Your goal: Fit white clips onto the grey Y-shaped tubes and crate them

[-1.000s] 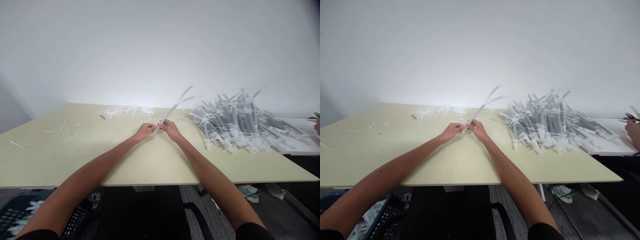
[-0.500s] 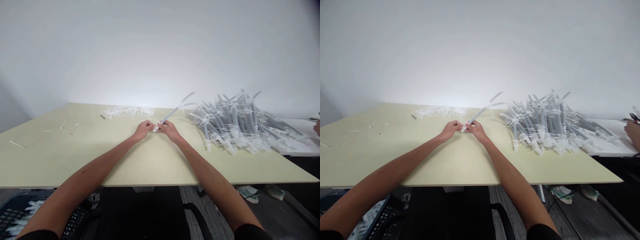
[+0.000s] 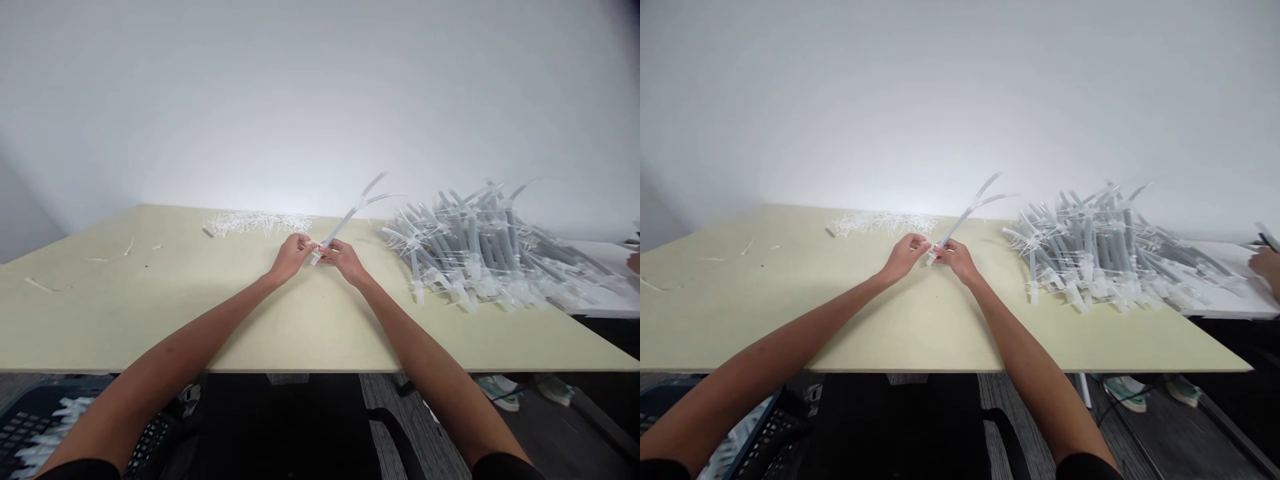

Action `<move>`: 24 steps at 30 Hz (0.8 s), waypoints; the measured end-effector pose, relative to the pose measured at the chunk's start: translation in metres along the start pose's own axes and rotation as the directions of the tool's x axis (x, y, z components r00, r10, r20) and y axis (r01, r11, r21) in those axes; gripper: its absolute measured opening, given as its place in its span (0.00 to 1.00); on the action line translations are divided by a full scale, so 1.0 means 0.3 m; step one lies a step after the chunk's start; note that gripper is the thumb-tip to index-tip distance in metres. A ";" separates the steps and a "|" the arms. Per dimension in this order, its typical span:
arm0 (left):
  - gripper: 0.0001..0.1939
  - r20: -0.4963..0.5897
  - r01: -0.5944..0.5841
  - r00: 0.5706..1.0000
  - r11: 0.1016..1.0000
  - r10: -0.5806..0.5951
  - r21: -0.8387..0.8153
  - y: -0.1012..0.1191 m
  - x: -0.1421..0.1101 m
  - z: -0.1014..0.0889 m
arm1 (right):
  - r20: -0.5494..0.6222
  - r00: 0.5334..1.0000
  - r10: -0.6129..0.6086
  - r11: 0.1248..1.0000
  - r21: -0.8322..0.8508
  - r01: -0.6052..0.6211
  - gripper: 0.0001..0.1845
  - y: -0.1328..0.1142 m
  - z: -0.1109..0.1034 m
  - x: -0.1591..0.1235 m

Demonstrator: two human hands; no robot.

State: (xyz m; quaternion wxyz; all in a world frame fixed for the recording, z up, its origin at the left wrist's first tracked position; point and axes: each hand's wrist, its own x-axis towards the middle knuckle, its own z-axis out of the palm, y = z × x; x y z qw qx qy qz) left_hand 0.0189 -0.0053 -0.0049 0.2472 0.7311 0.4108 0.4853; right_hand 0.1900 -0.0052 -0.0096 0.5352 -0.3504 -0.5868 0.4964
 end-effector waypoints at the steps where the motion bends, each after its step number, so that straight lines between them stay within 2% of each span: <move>1: 0.14 0.018 0.030 0.999 0.998 -0.030 -0.054 -0.002 0.005 -0.002 | 0.022 1.000 0.002 1.000 -0.005 -0.001 0.16 0.000 0.001 -0.001; 4: 0.12 0.082 0.050 0.996 0.994 -0.042 -0.098 -0.010 0.011 -0.002 | 0.055 0.998 0.024 0.999 -0.044 -0.022 0.16 0.002 0.012 -0.001; 6: 0.10 0.057 0.039 0.998 0.998 -0.036 -0.054 -0.013 0.005 0.003 | 0.033 0.999 0.043 0.995 -0.092 -0.040 0.16 0.008 0.021 0.000; 9: 0.08 0.000 -0.047 0.999 0.997 0.047 0.059 -0.006 -0.010 0.012 | -0.026 0.999 0.047 0.984 -0.169 -0.051 0.15 0.019 0.026 0.004; 11: 0.08 0.008 -0.118 0.993 0.986 0.118 0.117 0.004 -0.018 0.014 | -0.061 0.998 0.035 0.979 -0.197 -0.046 0.14 0.023 0.025 0.006; 13: 0.08 0.036 -0.123 0.992 0.984 0.119 0.126 0.014 -0.019 0.010 | -0.072 0.997 0.026 0.979 -0.200 -0.040 0.14 0.022 0.021 0.007; 16: 0.10 0.060 -0.019 0.998 0.999 0.016 0.047 0.016 -0.008 0.000 | 0.002 0.999 0.053 0.989 -0.140 -0.052 0.15 0.010 0.010 0.007; 19: 0.16 0.030 0.082 0.996 0.988 -0.079 -0.132 -0.002 0.007 -0.005 | 0.086 0.992 0.091 0.996 0.012 -0.093 0.16 -0.006 -0.003 0.005; 22: 0.24 -0.003 0.116 0.992 0.945 -0.123 -0.307 -0.019 0.012 -0.002 | 0.150 0.984 0.097 0.979 0.161 -0.121 0.16 -0.028 -0.014 -0.001; 24: 0.27 -0.002 0.102 0.994 0.934 -0.109 -0.342 -0.015 0.003 0.005 | 0.183 0.979 0.094 0.967 0.217 -0.133 0.16 -0.044 -0.019 -0.006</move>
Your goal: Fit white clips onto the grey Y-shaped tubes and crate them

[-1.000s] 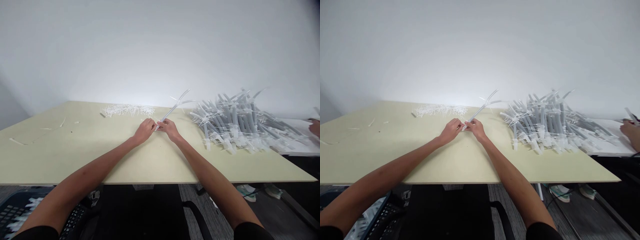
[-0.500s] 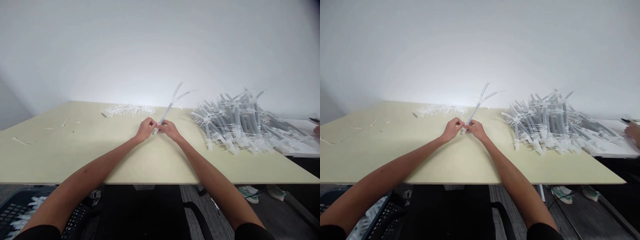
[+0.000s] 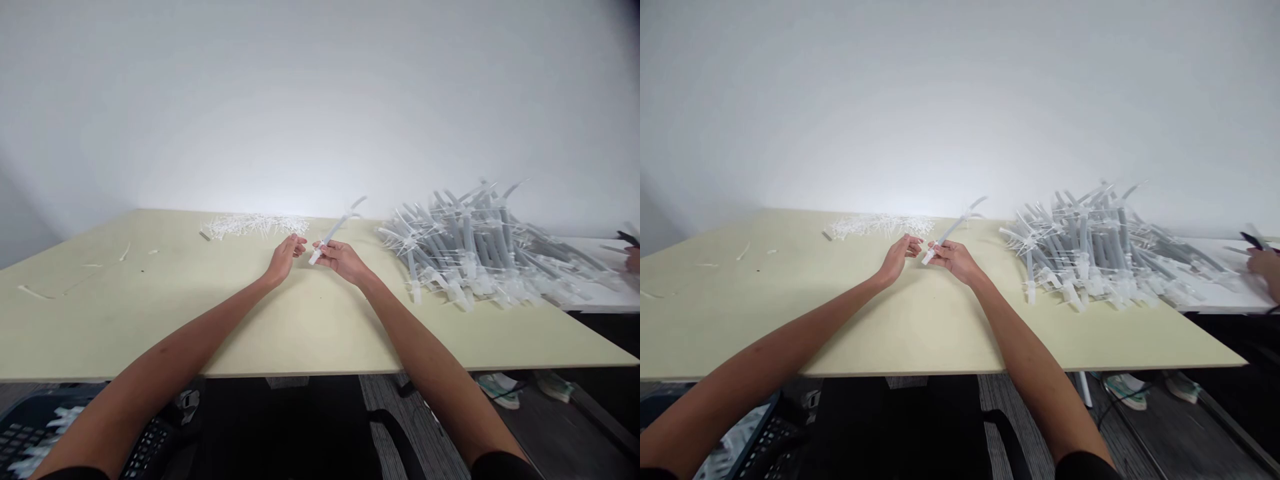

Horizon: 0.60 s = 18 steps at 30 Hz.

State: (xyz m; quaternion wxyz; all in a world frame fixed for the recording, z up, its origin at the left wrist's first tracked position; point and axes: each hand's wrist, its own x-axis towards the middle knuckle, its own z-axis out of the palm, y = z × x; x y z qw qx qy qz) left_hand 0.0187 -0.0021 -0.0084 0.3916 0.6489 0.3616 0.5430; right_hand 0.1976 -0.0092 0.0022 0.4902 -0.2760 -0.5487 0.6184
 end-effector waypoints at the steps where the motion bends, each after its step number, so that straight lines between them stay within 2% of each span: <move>1: 0.27 0.010 -0.018 1.000 1.000 0.018 0.002 0.005 -0.008 0.007 | 0.006 1.000 0.001 1.000 0.017 -0.001 0.16 -0.008 0.001 -0.004; 8: 0.22 0.063 -0.194 0.979 0.981 0.192 0.017 0.065 -0.070 0.057 | 0.058 0.998 -0.005 0.999 0.048 0.002 0.18 -0.041 0.011 -0.014; 14: 0.22 0.058 -0.204 0.978 0.977 0.201 0.058 0.079 -0.073 0.056 | 0.083 0.996 -0.024 0.995 0.100 0.016 0.16 -0.038 0.006 -0.011; 18: 0.21 0.074 -0.218 0.974 0.974 0.214 0.064 0.086 -0.078 0.057 | 0.055 0.998 -0.025 0.993 0.115 0.019 0.17 -0.045 0.003 -0.015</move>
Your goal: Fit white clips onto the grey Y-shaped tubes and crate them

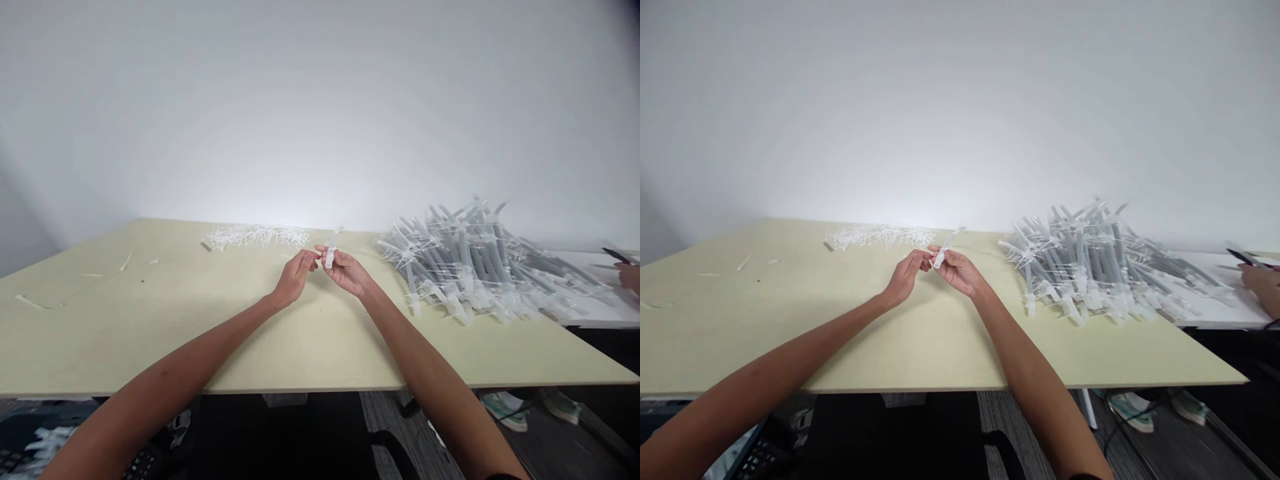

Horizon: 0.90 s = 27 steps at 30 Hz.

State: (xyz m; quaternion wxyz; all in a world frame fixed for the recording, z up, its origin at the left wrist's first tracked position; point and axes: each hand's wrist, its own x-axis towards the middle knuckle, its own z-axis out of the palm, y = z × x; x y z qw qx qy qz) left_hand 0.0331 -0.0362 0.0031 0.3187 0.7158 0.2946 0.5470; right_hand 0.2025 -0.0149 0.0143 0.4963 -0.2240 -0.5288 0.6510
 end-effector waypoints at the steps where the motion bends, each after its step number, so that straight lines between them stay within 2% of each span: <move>1: 0.21 0.004 0.000 1.000 1.000 0.000 0.002 0.002 -0.001 0.001 | -0.001 1.000 0.007 1.000 0.005 -0.007 0.17 -0.003 0.002 -0.001; 4: 0.21 0.000 0.020 1.000 1.000 -0.020 -0.014 0.001 0.001 0.002 | 0.024 1.000 0.020 1.000 0.022 -0.020 0.17 -0.007 0.012 -0.005; 6: 0.22 -0.015 0.053 0.998 0.995 -0.054 -0.079 -0.005 0.008 -0.001 | 0.033 0.999 0.023 1.000 -0.011 -0.022 0.16 -0.006 0.021 -0.006; 10: 0.22 -0.016 0.173 0.983 0.957 -0.181 -0.234 -0.027 0.036 -0.017 | -0.031 0.999 0.017 0.984 -0.179 -0.022 0.17 0.008 0.035 -0.003; 15: 0.20 0.124 0.324 0.944 0.929 -0.306 -0.177 -0.069 0.054 -0.039 | -0.106 0.994 -0.015 0.896 -0.443 -0.034 0.20 0.029 0.032 0.003; 18: 0.17 0.123 0.354 0.934 0.916 -0.336 -0.189 -0.101 0.052 -0.040 | -0.100 0.995 -0.014 0.850 -0.525 -0.041 0.21 0.033 0.032 0.000; 20: 0.14 0.091 0.346 0.938 0.921 -0.334 -0.182 -0.119 0.049 -0.035 | -0.106 0.994 -0.030 0.891 -0.453 -0.021 0.22 0.030 0.038 -0.002; 23: 0.11 0.078 0.323 0.946 0.938 -0.316 -0.129 -0.133 0.041 -0.017 | -0.173 0.981 -0.088 0.982 -0.180 0.056 0.19 0.023 0.049 0.003; 25: 0.11 0.106 0.313 0.947 0.946 -0.304 -0.083 -0.132 0.032 -0.001 | -0.238 0.966 -0.100 0.995 -0.019 0.098 0.16 0.020 0.054 0.012; 27: 0.11 0.148 0.321 0.939 0.946 -0.311 -0.053 -0.128 0.020 0.017 | -0.308 0.948 -0.084 0.992 0.067 0.110 0.14 0.021 0.058 0.021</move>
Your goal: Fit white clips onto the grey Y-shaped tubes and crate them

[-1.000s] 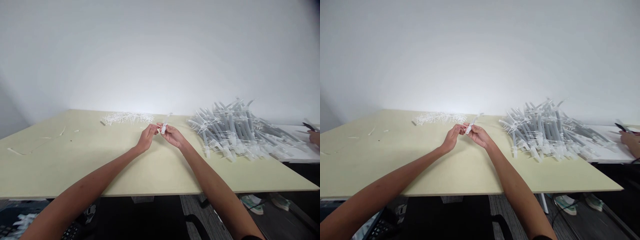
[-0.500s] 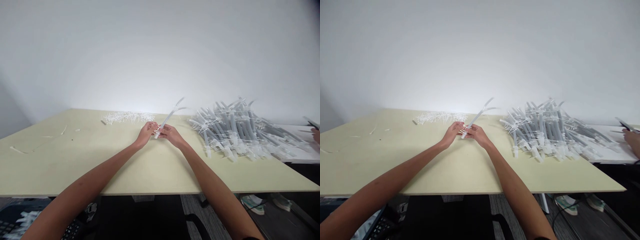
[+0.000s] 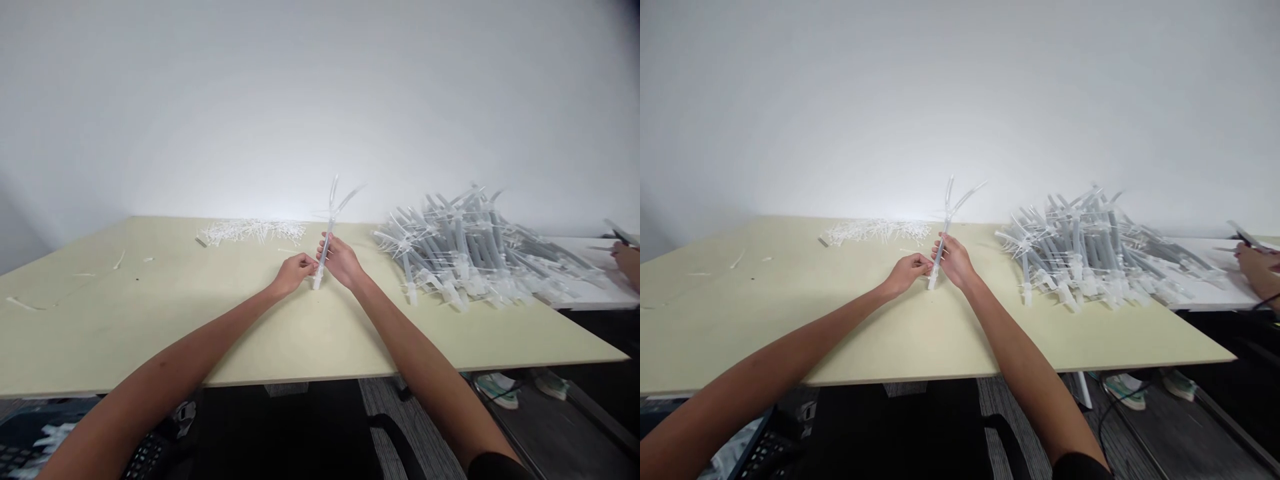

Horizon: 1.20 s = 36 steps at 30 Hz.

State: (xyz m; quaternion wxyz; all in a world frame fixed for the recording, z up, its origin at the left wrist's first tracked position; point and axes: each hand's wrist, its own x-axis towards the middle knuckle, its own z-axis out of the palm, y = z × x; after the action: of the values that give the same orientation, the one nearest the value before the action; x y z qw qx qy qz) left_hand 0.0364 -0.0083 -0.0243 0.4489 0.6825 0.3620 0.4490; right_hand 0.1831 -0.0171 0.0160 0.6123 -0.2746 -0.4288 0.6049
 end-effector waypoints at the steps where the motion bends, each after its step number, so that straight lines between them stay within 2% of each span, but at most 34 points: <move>1: 0.11 0.012 0.017 1.000 1.000 -0.017 0.003 0.000 -0.006 0.009 | -0.038 0.999 -0.002 1.000 0.022 0.003 0.13 0.003 0.003 0.003; 5: 0.17 0.063 0.080 0.995 0.997 -0.081 0.020 0.008 -0.029 0.035 | -0.123 0.989 -0.080 0.996 0.017 0.083 0.13 0.019 0.019 0.001; 14: 0.16 0.098 -0.011 0.995 0.983 -0.008 0.183 0.053 -0.055 0.037 | -0.153 0.980 -0.131 0.985 -0.128 0.112 0.23 0.023 0.058 -0.019; 20: 0.15 0.124 -0.009 0.992 0.990 -0.009 0.141 0.046 -0.050 0.039 | -0.114 0.984 -0.141 0.984 -0.128 0.126 0.23 0.022 0.056 -0.022; 24: 0.16 0.121 0.035 0.992 0.997 -0.043 0.068 0.034 -0.042 0.036 | -0.111 0.981 -0.160 0.978 -0.155 0.142 0.23 0.024 0.048 -0.020; 27: 0.16 0.134 0.066 0.989 0.998 -0.068 0.018 0.016 -0.027 0.022 | -0.094 0.981 -0.170 0.966 -0.211 0.147 0.20 0.024 0.033 -0.012; 29: 0.15 0.108 0.067 0.992 0.996 -0.072 0.052 0.002 -0.014 0.007 | -0.042 0.985 -0.170 0.947 -0.284 0.151 0.15 0.018 0.017 -0.008; 32: 0.14 0.023 0.055 0.998 0.986 -0.059 0.157 -0.011 0.000 -0.015 | 0.097 0.992 -0.086 0.886 -0.448 0.120 0.11 -0.005 -0.013 -0.014; 36: 0.13 -0.040 0.029 0.999 0.967 -0.019 0.255 -0.002 0.001 -0.034 | 0.236 0.953 0.189 0.820 -0.571 -0.021 0.18 -0.040 -0.053 -0.032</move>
State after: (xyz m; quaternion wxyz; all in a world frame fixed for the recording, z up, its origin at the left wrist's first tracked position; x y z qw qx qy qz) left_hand 0.0268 -0.0049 -0.0228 0.3559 0.7217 0.4332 0.4059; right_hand 0.2038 -0.0249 0.0166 0.4019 -0.3769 -0.6546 0.5176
